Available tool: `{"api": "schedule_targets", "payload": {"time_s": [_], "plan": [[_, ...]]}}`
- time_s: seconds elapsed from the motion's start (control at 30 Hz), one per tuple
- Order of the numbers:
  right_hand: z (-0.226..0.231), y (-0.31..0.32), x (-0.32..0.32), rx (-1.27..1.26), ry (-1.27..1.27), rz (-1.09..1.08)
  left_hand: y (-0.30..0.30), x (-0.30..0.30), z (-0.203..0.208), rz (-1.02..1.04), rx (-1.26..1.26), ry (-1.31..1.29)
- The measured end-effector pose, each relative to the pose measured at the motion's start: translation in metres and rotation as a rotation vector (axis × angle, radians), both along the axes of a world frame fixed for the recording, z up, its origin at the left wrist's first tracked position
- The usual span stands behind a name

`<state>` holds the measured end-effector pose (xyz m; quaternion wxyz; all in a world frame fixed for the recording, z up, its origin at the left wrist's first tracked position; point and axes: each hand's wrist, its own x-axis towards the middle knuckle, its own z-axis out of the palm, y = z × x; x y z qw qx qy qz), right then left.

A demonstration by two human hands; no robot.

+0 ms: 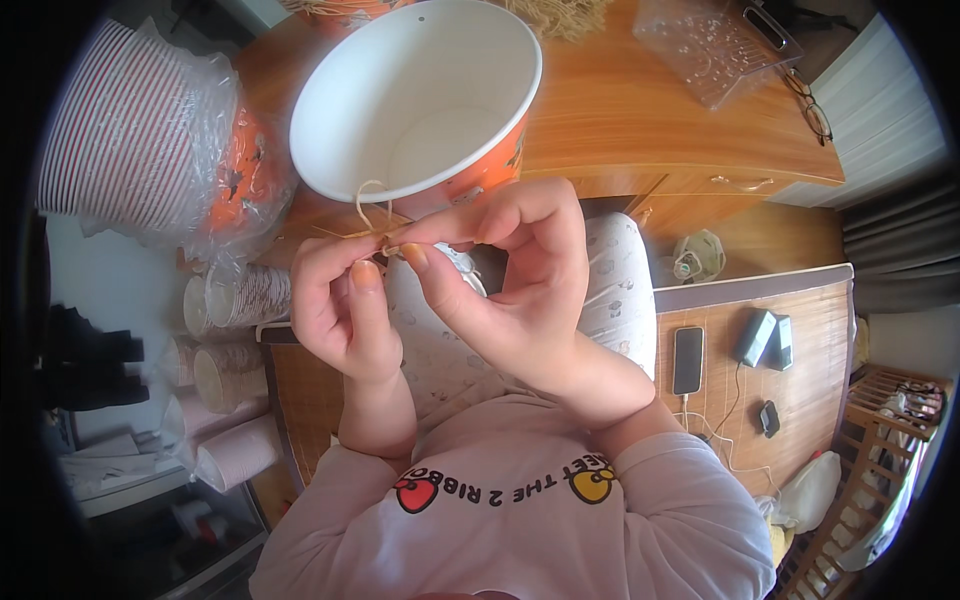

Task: Threading a thin string handle through pre-punched holes in a large paper bucket and tying it.

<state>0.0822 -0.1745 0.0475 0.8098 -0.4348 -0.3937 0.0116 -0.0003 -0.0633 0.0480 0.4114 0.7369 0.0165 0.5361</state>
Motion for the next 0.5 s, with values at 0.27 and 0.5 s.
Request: {"api": "schedule_targets", "payload": {"time_s": [0.27, 0.5], "plan": [[0.0009, 0.0, -0.0021, 0.009, 0.029, 0.026, 0.0026, -0.0012, 0.0014, 0.018, 0.044, -0.016], [0.0003, 0.0015, -0.0064, 0.011, 0.129, 0.085, 0.003, -0.0034, 0.0055, -0.003, 0.071, -0.005]]}}
